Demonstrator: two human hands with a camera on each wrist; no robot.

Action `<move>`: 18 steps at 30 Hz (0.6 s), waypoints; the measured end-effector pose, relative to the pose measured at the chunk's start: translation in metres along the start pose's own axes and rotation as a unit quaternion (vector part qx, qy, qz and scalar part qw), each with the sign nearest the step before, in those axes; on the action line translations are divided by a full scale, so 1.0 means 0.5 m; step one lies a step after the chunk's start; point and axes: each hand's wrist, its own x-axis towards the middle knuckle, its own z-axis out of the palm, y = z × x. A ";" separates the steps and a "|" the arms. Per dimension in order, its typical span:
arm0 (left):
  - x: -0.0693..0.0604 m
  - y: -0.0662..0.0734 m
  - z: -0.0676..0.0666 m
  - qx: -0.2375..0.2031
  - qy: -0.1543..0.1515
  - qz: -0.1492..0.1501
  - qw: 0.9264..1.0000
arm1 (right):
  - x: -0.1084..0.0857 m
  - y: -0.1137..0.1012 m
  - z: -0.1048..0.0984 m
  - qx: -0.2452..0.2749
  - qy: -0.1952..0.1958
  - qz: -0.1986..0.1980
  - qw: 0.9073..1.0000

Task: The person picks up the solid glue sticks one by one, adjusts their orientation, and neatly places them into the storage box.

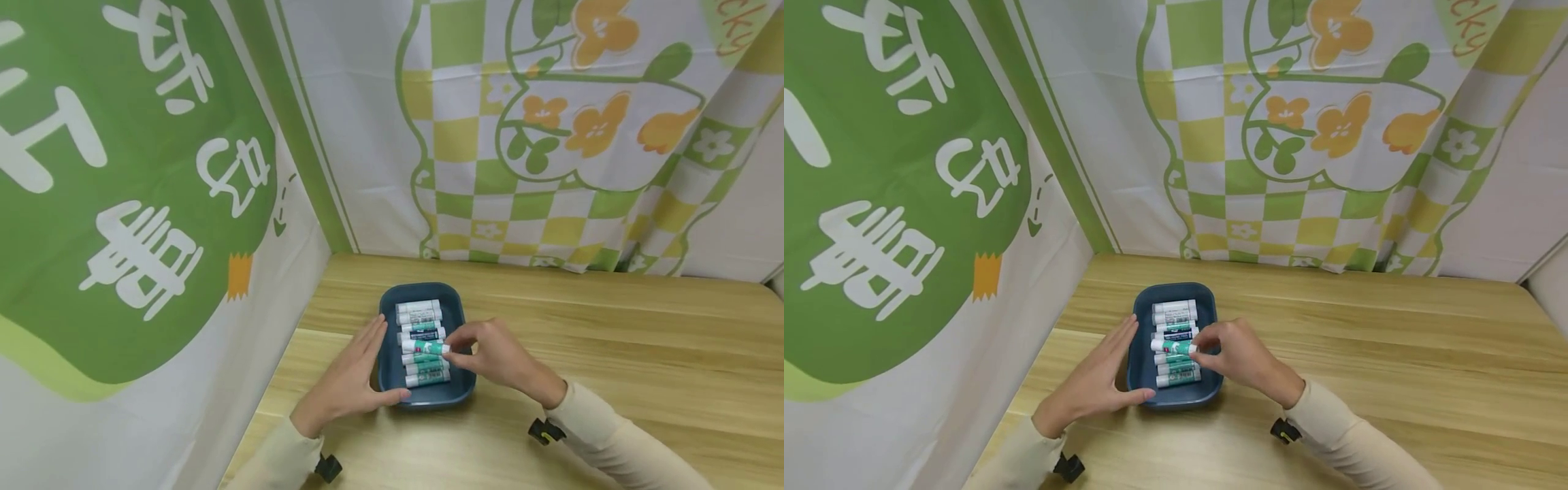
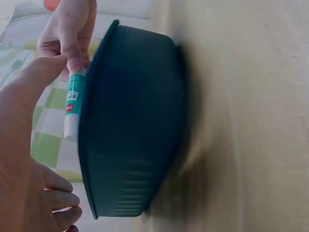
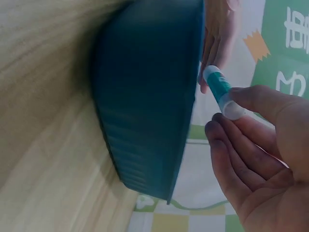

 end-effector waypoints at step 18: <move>-0.016 -0.010 0.026 0.056 -0.002 -0.002 0.998 | 0.000 -0.004 0.038 0.006 -0.146 -0.046 0.988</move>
